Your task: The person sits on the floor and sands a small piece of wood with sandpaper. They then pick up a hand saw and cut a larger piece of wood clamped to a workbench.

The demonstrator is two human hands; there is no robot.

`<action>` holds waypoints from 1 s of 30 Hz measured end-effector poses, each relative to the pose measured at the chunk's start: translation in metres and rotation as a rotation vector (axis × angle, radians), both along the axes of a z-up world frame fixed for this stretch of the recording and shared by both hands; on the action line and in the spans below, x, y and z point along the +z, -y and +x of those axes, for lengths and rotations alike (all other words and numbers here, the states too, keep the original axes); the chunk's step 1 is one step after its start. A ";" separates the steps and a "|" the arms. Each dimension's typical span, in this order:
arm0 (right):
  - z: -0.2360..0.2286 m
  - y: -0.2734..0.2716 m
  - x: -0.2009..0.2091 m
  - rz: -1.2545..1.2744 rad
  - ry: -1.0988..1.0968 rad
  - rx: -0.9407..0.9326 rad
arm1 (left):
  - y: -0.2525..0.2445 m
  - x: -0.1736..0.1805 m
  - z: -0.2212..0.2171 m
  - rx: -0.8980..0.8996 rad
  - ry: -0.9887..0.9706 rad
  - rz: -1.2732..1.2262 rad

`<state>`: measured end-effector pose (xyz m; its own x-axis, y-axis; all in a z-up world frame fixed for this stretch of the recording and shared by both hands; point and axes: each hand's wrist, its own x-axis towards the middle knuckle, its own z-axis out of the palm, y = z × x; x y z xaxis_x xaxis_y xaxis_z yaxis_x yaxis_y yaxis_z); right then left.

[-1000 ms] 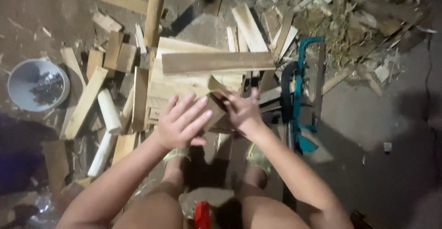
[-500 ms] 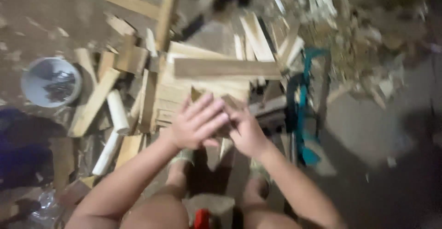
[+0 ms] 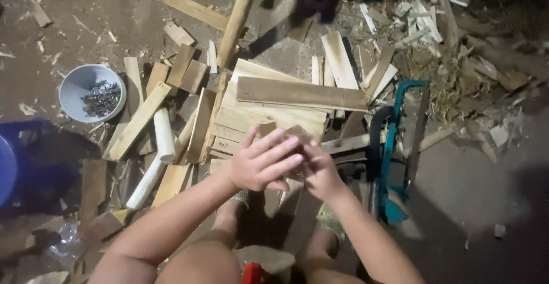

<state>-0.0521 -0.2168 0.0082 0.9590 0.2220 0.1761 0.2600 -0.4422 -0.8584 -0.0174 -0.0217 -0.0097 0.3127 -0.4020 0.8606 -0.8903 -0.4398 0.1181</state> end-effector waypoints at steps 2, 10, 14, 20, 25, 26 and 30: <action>0.006 0.024 -0.050 0.070 -0.073 -0.009 | -0.007 -0.008 -0.001 -0.006 0.005 0.005; 0.007 -0.024 0.020 -0.268 0.218 0.072 | -0.015 -0.009 -0.006 0.000 -0.022 0.033; 0.010 0.014 -0.042 -0.040 -0.057 0.116 | -0.028 -0.024 -0.013 -0.017 -0.013 0.087; 0.022 0.003 -0.002 -0.198 -0.374 0.066 | -0.022 -0.038 -0.011 0.020 -0.012 0.074; 0.007 -0.003 -0.002 -0.346 0.070 -0.057 | -0.020 -0.032 -0.016 0.016 -0.025 0.081; 0.010 0.017 -0.029 -0.353 0.085 -0.053 | -0.019 -0.034 -0.010 0.022 -0.012 0.073; -0.001 0.015 -0.024 -0.505 -0.022 0.008 | -0.024 -0.034 -0.002 0.028 -0.037 0.078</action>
<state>-0.0530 -0.2321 -0.0157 0.9593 0.2813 0.0244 0.2490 -0.8021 -0.5428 -0.0198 0.0018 -0.0440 0.3557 -0.4576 0.8149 -0.8730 -0.4740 0.1149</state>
